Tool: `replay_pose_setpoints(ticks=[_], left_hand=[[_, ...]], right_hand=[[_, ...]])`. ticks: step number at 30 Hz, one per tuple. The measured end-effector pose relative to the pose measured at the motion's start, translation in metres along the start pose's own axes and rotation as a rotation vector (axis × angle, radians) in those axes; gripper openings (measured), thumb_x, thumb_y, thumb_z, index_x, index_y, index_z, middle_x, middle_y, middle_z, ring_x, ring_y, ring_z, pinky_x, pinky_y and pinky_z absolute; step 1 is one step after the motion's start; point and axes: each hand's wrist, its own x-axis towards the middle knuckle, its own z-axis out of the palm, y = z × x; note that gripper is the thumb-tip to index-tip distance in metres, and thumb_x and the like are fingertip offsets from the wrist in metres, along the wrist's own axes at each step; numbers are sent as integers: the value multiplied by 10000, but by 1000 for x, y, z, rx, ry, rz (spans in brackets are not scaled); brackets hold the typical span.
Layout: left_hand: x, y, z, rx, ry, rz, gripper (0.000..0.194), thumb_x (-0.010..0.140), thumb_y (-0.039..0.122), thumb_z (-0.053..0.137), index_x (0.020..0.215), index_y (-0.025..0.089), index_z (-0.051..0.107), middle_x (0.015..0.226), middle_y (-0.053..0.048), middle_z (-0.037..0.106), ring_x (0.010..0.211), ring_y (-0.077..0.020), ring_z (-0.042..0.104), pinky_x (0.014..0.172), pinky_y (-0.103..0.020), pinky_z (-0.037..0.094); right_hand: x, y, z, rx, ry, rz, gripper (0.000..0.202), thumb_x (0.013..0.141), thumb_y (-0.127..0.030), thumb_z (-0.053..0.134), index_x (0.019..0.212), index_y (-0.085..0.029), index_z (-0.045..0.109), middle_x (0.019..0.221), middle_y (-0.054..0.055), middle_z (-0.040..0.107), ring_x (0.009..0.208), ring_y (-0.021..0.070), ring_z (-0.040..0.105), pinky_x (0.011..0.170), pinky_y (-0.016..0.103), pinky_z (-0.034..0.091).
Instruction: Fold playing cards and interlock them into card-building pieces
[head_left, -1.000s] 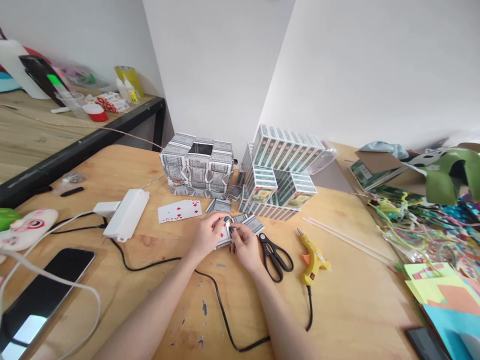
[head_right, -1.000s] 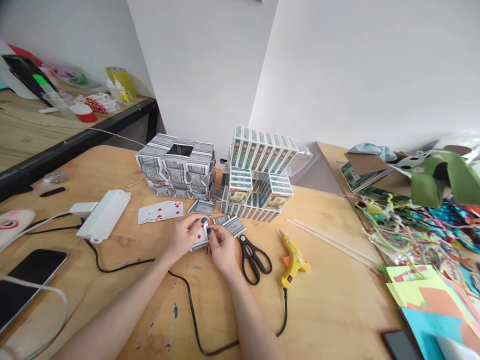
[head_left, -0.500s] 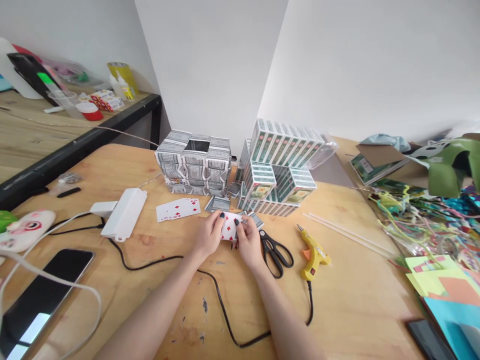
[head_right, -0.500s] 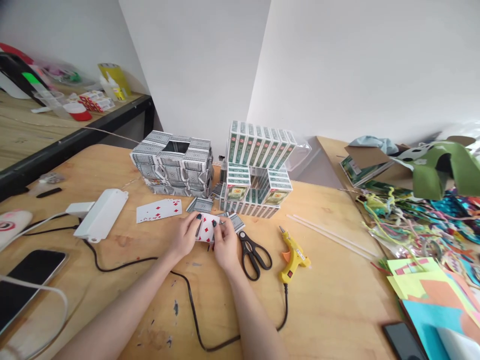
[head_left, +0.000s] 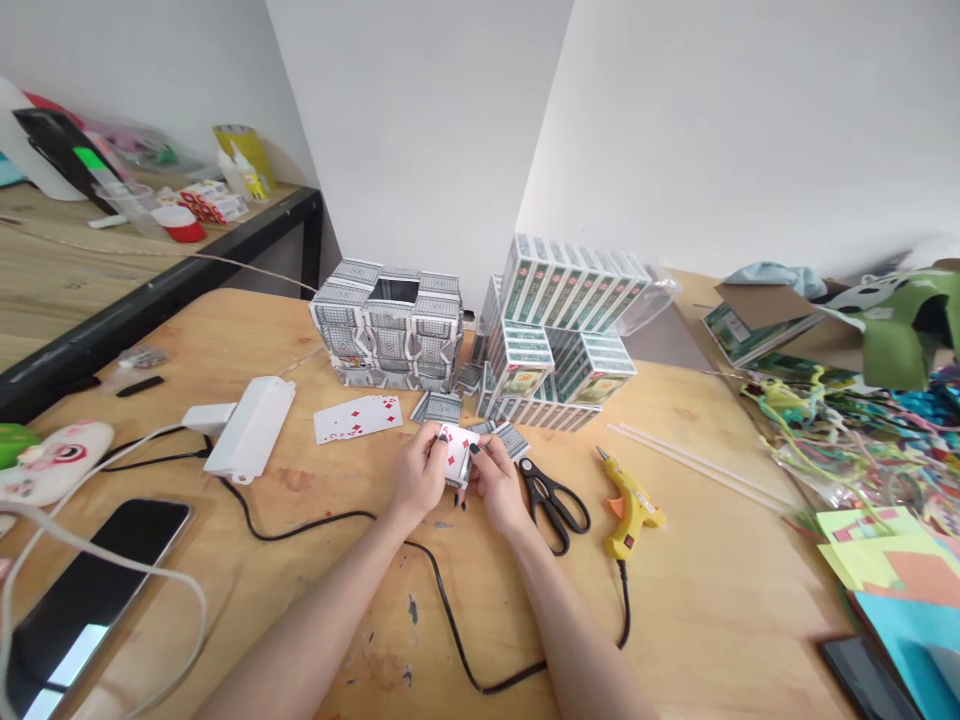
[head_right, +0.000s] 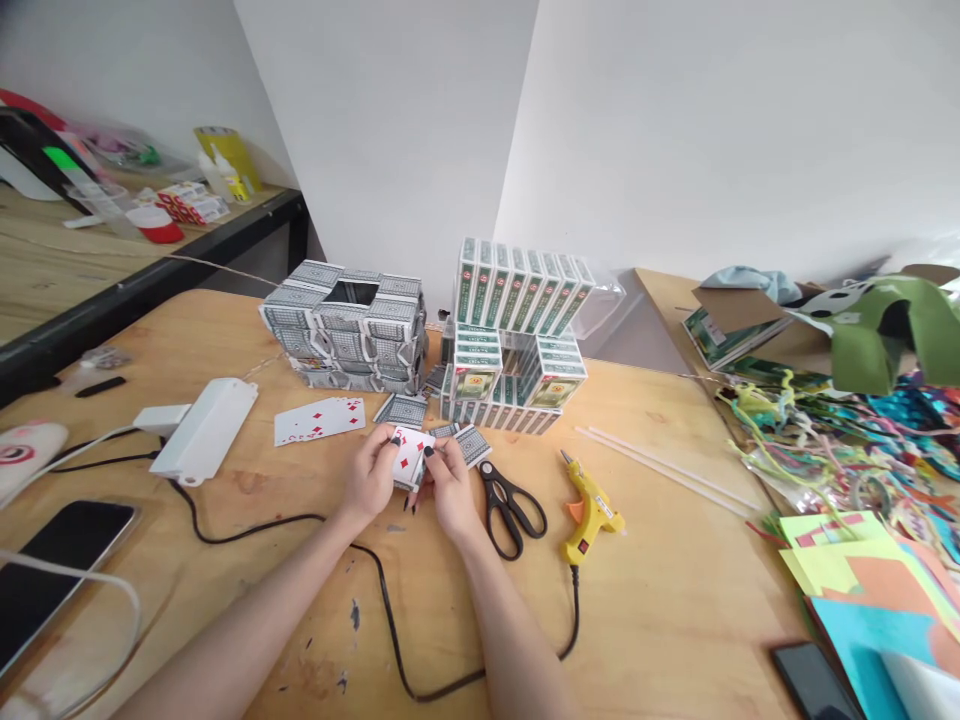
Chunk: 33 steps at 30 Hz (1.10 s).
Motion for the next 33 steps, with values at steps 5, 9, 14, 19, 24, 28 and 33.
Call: replay_pose_setpoints(ticks=[5, 9, 14, 19, 24, 28, 33], left_hand=[[-1, 3, 1, -58, 43, -24, 152, 751, 164, 356, 704, 185, 499, 531, 45, 458, 474, -103, 412, 448, -200, 320], [-1, 5, 2, -113, 44, -45, 127, 751, 193, 386, 724, 183, 509, 525, 49, 467, 458, -100, 416, 435, -196, 331], [-1, 7, 3, -127, 56, -57, 123, 728, 185, 390, 719, 185, 512, 541, 48, 484, 466, -100, 427, 437, -193, 343], [-1, 7, 3, -135, 82, -53, 145, 708, 170, 383, 712, 183, 527, 579, 38, 505, 489, -100, 431, 452, -193, 355], [0, 6, 3, -215, 74, -84, 136, 687, 176, 396, 698, 180, 531, 539, 45, 480, 445, -93, 393, 404, -188, 324], [2, 3, 3, -239, 82, -70, 126, 682, 181, 406, 670, 179, 532, 560, 41, 496, 447, -89, 402, 403, -187, 323], [2, 0, 4, -261, 66, -98, 112, 689, 189, 414, 656, 186, 521, 521, 50, 473, 410, -86, 381, 378, -186, 303]], right_hand=[[0, -1, 2, -31, -15, -8, 128, 815, -337, 447, 884, -247, 388, 486, -96, 527, 305, 101, 464, 300, 200, 387], [0, -2, 2, -46, 7, -15, 154, 801, -323, 453, 923, -243, 404, 479, -95, 526, 307, 106, 470, 305, 210, 403], [0, -2, 1, -49, 6, -14, 156, 795, -330, 461, 913, -234, 423, 474, -90, 524, 305, 108, 475, 298, 208, 394], [0, -3, 1, -30, 7, -21, 109, 791, -294, 467, 873, -227, 444, 466, -89, 522, 286, 101, 461, 294, 206, 385], [0, -4, 3, -12, -2, -11, 100, 787, -287, 470, 859, -224, 441, 472, -89, 520, 287, 99, 465, 294, 201, 382], [-1, -3, 5, -8, 10, -24, 101, 776, -279, 482, 849, -226, 436, 481, -96, 514, 287, 96, 465, 303, 204, 393], [0, -1, 8, -22, 47, -70, 67, 771, -265, 477, 793, -226, 427, 469, -96, 514, 270, 90, 441, 293, 199, 377]])
